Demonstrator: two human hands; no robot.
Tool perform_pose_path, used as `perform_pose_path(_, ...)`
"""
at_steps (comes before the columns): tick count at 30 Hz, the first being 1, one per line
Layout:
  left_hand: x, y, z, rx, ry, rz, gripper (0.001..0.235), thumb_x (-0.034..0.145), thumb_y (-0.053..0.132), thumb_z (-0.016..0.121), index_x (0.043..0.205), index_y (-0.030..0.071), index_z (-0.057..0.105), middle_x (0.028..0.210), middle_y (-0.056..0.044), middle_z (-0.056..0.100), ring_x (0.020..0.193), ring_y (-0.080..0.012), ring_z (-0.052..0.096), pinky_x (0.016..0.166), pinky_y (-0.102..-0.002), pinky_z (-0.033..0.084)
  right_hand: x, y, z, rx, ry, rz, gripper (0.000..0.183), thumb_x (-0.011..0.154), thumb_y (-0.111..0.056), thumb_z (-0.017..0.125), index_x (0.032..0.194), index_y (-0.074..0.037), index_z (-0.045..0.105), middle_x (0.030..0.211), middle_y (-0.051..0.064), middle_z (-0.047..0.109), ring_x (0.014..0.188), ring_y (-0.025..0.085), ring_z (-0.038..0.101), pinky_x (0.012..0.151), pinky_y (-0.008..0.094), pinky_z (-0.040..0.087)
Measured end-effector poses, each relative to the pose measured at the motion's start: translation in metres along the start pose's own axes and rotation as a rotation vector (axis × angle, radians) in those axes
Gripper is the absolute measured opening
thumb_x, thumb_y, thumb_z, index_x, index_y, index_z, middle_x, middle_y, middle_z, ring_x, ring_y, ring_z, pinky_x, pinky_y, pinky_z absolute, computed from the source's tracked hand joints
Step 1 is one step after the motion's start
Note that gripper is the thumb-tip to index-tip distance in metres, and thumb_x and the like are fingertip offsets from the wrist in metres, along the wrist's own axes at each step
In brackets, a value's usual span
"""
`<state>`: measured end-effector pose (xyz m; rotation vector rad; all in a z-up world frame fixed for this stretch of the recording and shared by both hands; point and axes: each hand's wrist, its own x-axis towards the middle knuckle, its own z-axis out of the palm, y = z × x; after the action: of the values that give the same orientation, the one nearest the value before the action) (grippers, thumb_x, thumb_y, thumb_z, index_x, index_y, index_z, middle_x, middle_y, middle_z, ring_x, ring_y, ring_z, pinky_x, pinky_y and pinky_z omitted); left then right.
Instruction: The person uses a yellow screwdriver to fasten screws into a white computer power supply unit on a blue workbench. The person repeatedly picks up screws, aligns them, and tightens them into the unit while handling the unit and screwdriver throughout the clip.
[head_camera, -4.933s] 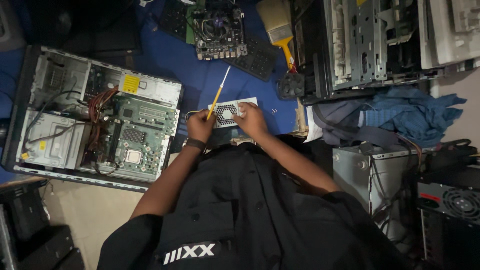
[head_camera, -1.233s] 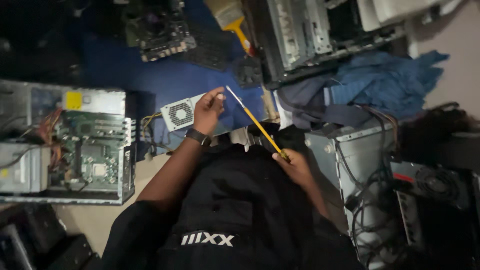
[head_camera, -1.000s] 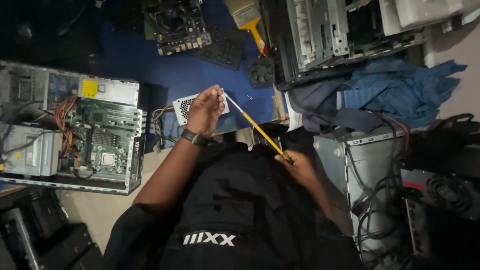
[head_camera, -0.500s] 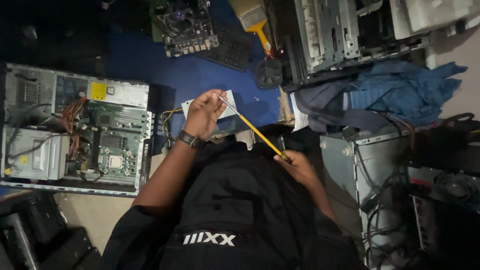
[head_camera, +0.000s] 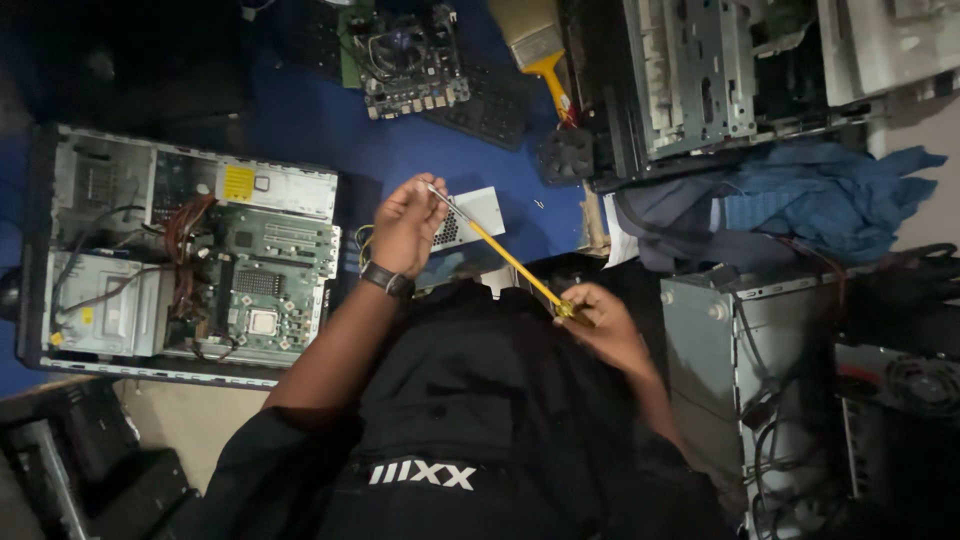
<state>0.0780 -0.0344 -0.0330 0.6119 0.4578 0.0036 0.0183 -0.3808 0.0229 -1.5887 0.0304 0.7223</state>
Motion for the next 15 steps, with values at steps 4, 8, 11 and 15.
perform_pose_path(4, 0.006, 0.015, -0.014, -0.203, 0.016, 0.018, 0.019, 0.104, 0.017, 0.063, 0.113, 0.000, 0.065, 0.110, -0.013, 0.070, 0.099, -0.0183, 0.069, 0.088, -0.030, 0.059, -0.004, -0.031, 0.010, 0.132, 0.022, -0.215, 0.037, 0.083, 0.011, 0.073, 0.115, 0.002, 0.059, 0.118, 0.009, 0.061, 0.106, 0.014, 0.065, 0.091, 0.027, 0.054)
perform_pose_path(8, 0.011, 0.026, -0.022, -0.281, 0.052, 0.000, 0.017, 0.103, 0.015, 0.065, 0.111, 0.000, 0.065, 0.111, -0.012, 0.070, 0.099, -0.0172, 0.069, 0.090, -0.029, 0.059, -0.017, -0.070, 0.027, 0.136, 0.141, -0.355, 0.023, 0.092, 0.008, 0.071, 0.112, 0.005, 0.061, 0.122, 0.019, 0.065, 0.107, 0.026, 0.072, 0.092, 0.039, 0.062)
perform_pose_path(11, 0.010, 0.024, -0.028, -0.352, 0.028, -0.047, 0.016, 0.104, 0.016, 0.064, 0.109, 0.001, 0.065, 0.109, -0.011, 0.070, 0.097, -0.0165, 0.068, 0.090, -0.029, 0.060, -0.025, -0.097, 0.043, 0.246, 0.237, -0.493, 0.022, 0.098, 0.003, 0.070, 0.117, 0.004, 0.060, 0.129, 0.022, 0.065, 0.108, 0.028, 0.071, 0.099, 0.041, 0.060)
perform_pose_path(15, 0.014, 0.007, -0.030, -0.405, -0.034, -0.128, 0.018, 0.104, 0.017, 0.061, 0.108, 0.000, 0.065, 0.107, -0.010, 0.069, 0.098, -0.0153, 0.069, 0.091, -0.028, 0.060, -0.022, -0.132, 0.060, 0.049, 0.308, -0.681, 0.025, 0.100, -0.003, 0.072, 0.120, 0.004, 0.059, 0.126, 0.023, 0.067, 0.101, 0.026, 0.074, 0.092, 0.039, 0.063)
